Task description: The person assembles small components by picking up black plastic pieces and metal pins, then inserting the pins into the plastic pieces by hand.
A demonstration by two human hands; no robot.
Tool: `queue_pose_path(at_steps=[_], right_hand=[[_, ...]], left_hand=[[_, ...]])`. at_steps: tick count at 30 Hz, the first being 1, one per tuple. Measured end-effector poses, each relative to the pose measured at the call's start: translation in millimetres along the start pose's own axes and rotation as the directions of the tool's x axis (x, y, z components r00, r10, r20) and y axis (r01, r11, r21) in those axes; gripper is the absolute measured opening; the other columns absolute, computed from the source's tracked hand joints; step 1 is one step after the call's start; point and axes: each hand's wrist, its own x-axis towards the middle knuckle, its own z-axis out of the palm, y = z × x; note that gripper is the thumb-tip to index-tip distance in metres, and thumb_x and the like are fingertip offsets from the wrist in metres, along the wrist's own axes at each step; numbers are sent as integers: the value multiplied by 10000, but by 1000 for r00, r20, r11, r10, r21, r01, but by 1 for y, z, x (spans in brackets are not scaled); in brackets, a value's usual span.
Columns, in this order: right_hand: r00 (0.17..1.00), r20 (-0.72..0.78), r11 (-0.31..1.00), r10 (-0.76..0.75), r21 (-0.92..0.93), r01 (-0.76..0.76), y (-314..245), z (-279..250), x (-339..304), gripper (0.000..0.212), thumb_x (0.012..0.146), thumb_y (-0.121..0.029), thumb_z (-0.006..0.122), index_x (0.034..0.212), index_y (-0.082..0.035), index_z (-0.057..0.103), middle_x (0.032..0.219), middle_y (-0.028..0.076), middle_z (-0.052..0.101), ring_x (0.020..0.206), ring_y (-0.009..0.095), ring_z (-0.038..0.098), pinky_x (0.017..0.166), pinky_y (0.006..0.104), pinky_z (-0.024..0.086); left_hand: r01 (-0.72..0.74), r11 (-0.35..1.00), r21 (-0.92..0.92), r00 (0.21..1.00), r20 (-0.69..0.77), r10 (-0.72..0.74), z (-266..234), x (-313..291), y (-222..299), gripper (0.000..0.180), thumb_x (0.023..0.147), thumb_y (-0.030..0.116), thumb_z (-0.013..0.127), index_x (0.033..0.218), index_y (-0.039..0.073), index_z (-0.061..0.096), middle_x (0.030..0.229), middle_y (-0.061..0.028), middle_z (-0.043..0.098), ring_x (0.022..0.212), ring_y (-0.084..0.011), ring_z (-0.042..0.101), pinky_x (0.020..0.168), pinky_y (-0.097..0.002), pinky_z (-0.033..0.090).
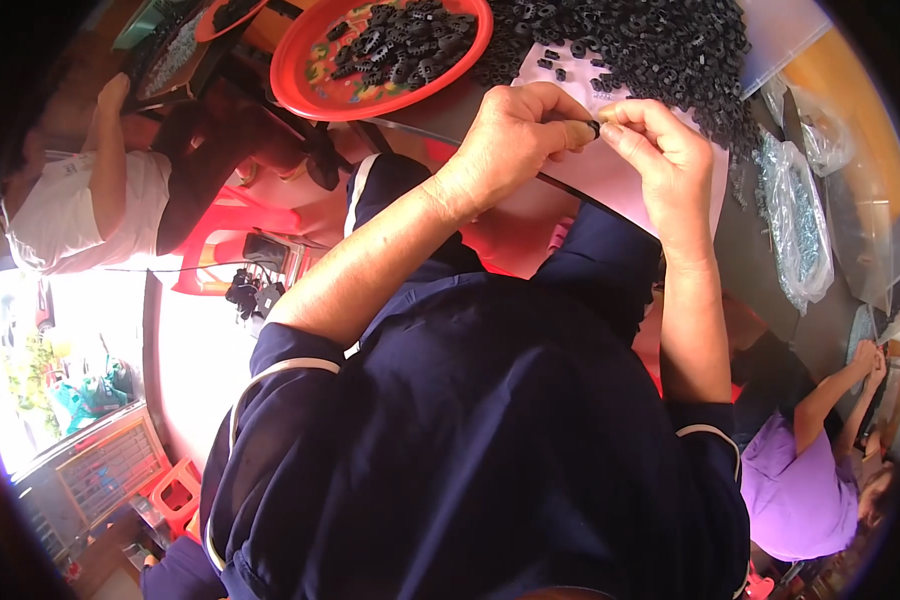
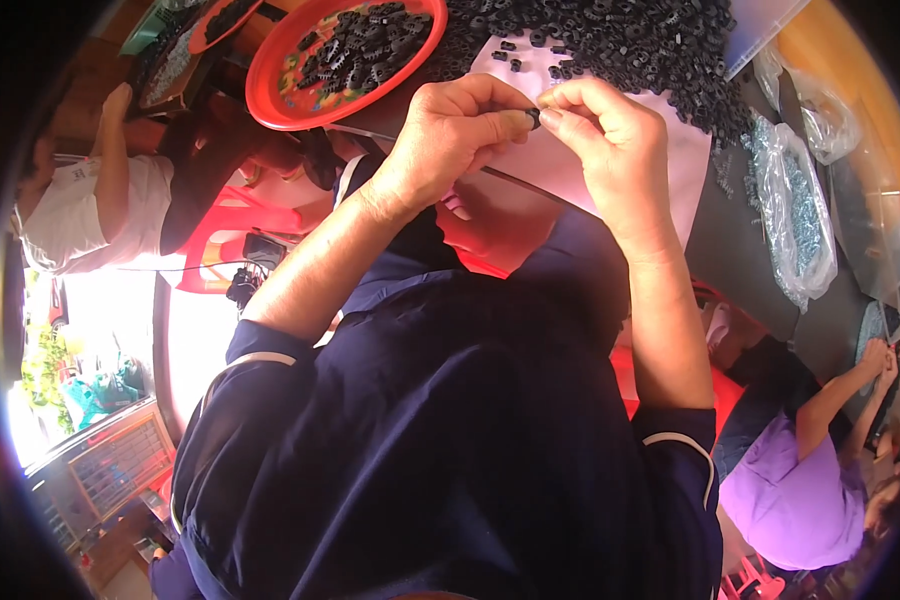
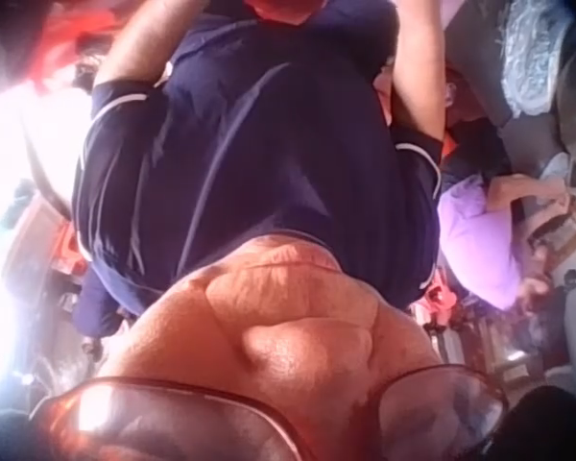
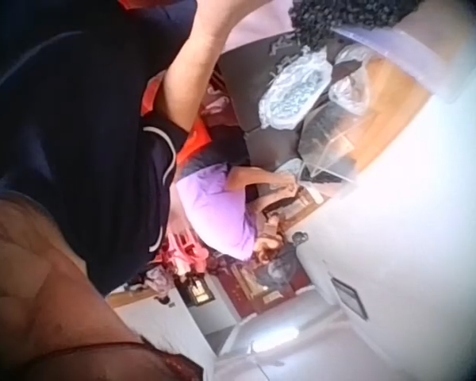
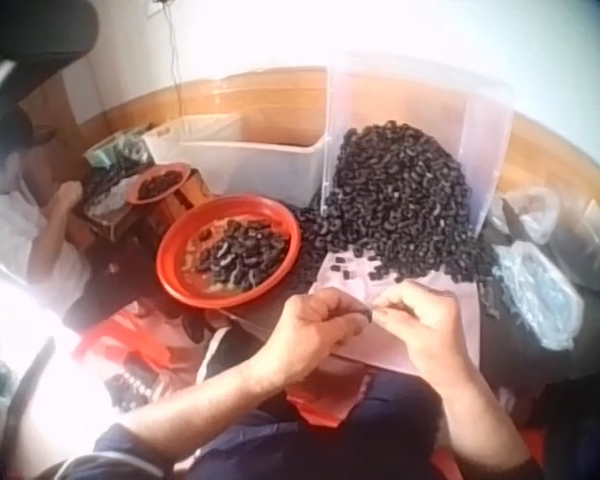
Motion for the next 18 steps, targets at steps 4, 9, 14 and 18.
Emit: queue_pose_path(at_steps=[4, 9, 14, 18], right_hand=[[972, 5, 928, -235, -295, 226, -13, 17, -8, 113, 858, -24, 676, 959, 22, 653, 852, 117, 654, 724, 205, 639, 644, 263, 491], [999, 30, 994, 18, -106, -15, -8, 12, 16, 100, 894, -80, 663, 906, 18, 677, 802, 67, 687, 701, 75, 598, 622, 256, 471], [935, 100, 647, -340, -696, 310, 16, 18, 67, 59, 815, -147, 664, 828, -97, 691, 838, 62, 676, 785, 291, 667, 670, 401, 524], [929, 234, 512, -287, -782, 355, 35, 28, 76, 79, 814, -191, 675, 844, -127, 709, 859, 34, 664, 847, 262, 657, 723, 411, 521]], left_hand=[[55, 995, -77, 997, -52, -59, -4, -3, 2, 146, 877, 88, 687, 979, -15, 669, 752, -19, 643, 572, -28, 492, 478, -180, 365], [21, 987, -158, 988, -150, -45, -5, -8, -2, 101, 902, 81, 667, 923, -14, 640, 745, -28, 639, 567, -39, 501, 478, -184, 376], [-3, 986, -169, 990, -141, -21, -3, -8, -4, 113, 910, 91, 667, 930, -15, 633, 756, -34, 645, 579, -45, 517, 489, -191, 402], [1, 978, -208, 993, -112, -25, -9, -8, -4, 118, 915, 95, 664, 946, -13, 627, 767, -35, 647, 593, -54, 535, 505, -200, 426]])
